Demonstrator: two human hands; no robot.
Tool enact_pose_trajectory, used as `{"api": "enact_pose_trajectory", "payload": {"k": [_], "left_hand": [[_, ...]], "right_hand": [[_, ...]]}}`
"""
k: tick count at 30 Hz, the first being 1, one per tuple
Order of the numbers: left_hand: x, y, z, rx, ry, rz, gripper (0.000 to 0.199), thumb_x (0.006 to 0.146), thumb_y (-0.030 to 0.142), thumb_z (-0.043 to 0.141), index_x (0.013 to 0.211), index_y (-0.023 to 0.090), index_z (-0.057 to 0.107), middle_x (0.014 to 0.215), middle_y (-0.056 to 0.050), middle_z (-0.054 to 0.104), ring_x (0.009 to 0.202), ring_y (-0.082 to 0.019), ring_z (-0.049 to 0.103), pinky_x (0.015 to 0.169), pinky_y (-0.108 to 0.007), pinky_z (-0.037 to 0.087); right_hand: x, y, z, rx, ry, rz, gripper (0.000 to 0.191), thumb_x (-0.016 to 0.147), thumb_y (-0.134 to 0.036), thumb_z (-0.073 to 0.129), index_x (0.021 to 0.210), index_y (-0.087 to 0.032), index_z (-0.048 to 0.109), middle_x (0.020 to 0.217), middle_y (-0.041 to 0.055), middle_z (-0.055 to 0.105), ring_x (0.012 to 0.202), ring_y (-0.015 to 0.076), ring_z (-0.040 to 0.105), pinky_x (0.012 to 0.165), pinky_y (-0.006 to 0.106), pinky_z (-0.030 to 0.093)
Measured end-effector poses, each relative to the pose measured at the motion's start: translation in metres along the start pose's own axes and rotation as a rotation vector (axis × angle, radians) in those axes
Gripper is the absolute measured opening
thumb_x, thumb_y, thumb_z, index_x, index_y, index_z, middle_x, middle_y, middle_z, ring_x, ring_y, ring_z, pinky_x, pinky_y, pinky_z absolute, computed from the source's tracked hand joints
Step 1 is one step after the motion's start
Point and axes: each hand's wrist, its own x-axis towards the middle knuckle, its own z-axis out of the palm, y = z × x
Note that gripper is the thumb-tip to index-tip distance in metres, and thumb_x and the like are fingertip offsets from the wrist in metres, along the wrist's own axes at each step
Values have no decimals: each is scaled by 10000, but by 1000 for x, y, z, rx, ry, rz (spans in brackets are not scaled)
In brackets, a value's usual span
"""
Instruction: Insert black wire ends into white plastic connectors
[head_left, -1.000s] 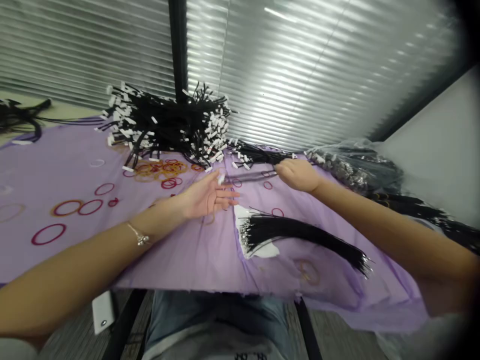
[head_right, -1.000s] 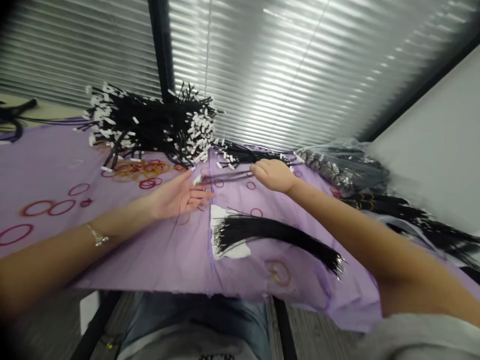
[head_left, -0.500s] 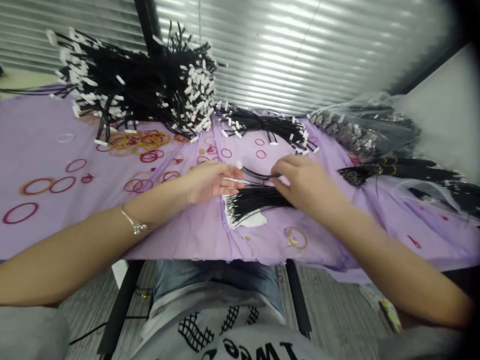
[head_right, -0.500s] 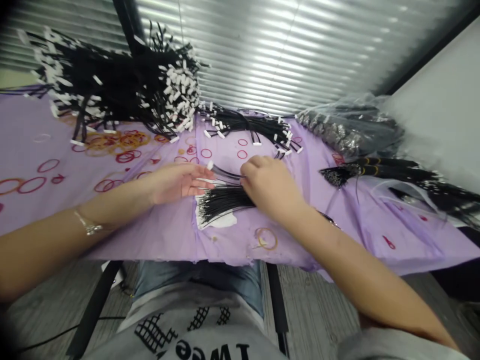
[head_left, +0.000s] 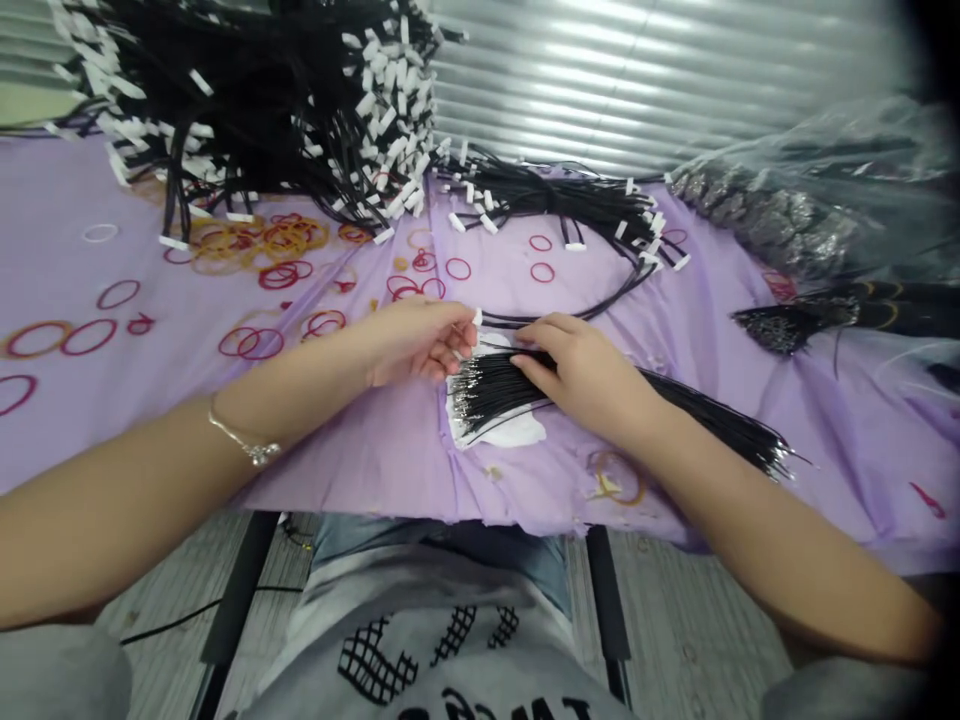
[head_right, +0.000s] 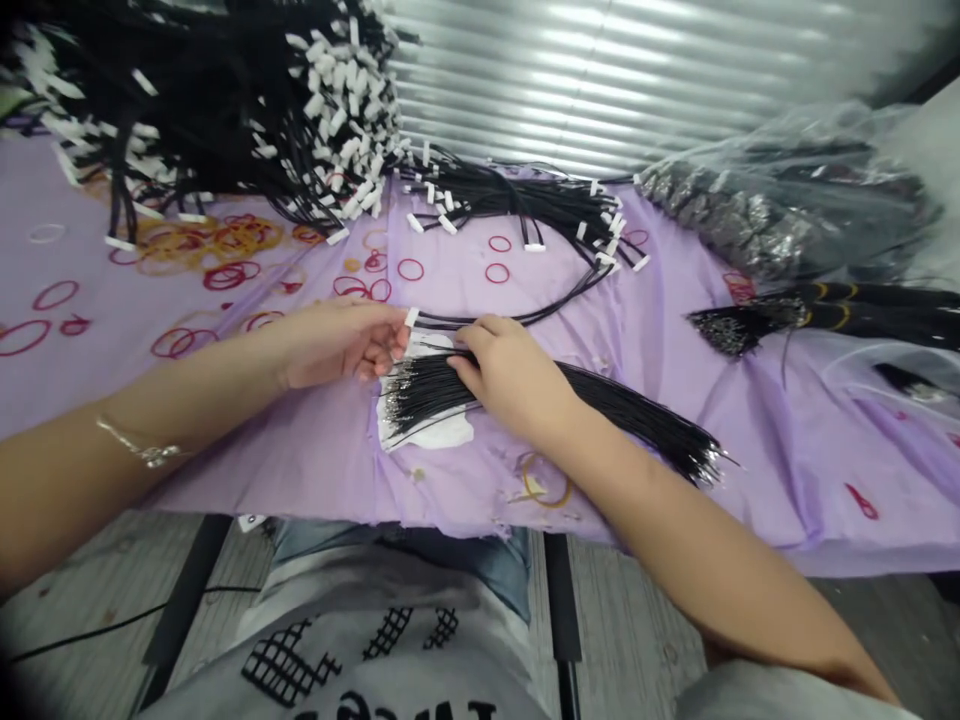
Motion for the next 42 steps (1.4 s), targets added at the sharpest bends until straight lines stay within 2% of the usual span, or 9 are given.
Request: {"api": "enact_pose_trajectory", "payload": {"k": [7,11,17,20,24,27,32,37,42], "left_hand": [[6,-1,3,97,55,-15,378,841,338,580,538,113,566,527,-30,519,368,-31,302,362,-213,85],[3,5,4,278,132,27,298,785,319,627,570,113,619,603,-53,600,398,-47,367,365,-206,186],[-12,24,0,930,439,664,245,777,340,614,635,151,679,731,-48,665,676,-150,564,629,-256,412],[-12,25,0,956,509,853,191,777,326,620,750,161,712,814,-44,677,737,-158,575,648,-249,394],[-5,16,6,764,461,771,218,792,353,597,779,151,679,684,-19,628,621,-134,549,559,-234,372],[-1,8,10,624,356,797,166,763,271,622,658,151,574,799,-31,642,740,-136,581,650,-232,424],[-4,0,17,291,284,712,336,737,158,622,557,173,339,657,10,585,771,-138,627,737,-265,474],[-10,-7,19,-60,121,371,299,677,28,669,911,161,539,776,4,684,731,-127,663,733,-282,530],[-10,-11,7,-93,69,131,141,722,44,676,855,90,669,833,-66,720,710,-119,676,641,-196,538]], "right_hand": [[2,8,-3,200,-38,-37,130,842,-193,544,876,-144,659,805,65,600,760,165,568,729,298,457],[1,11,-3,286,-31,-37,97,818,-191,581,816,-157,672,778,39,606,689,130,563,672,257,433],[-2,9,-7,340,78,-102,117,841,-170,534,822,-159,649,813,45,638,750,142,574,714,270,432],[-2,7,-8,353,90,-122,142,855,-159,500,865,-160,641,833,47,649,768,143,577,733,273,432],[-2,6,-6,315,70,-134,101,817,-135,511,790,-162,605,764,30,596,723,141,541,685,262,414],[-2,5,-7,313,86,-114,94,806,-118,493,768,-166,564,782,34,579,749,148,526,695,265,403],[-3,1,-12,321,135,-111,83,830,-144,503,774,-174,557,784,15,625,767,148,552,752,282,377],[-4,0,-13,432,147,-111,103,851,-178,510,825,-173,610,770,4,655,698,115,571,690,235,400],[-4,0,-10,422,85,-93,101,833,-189,528,778,-157,606,704,-1,625,656,102,544,652,218,384]]}}
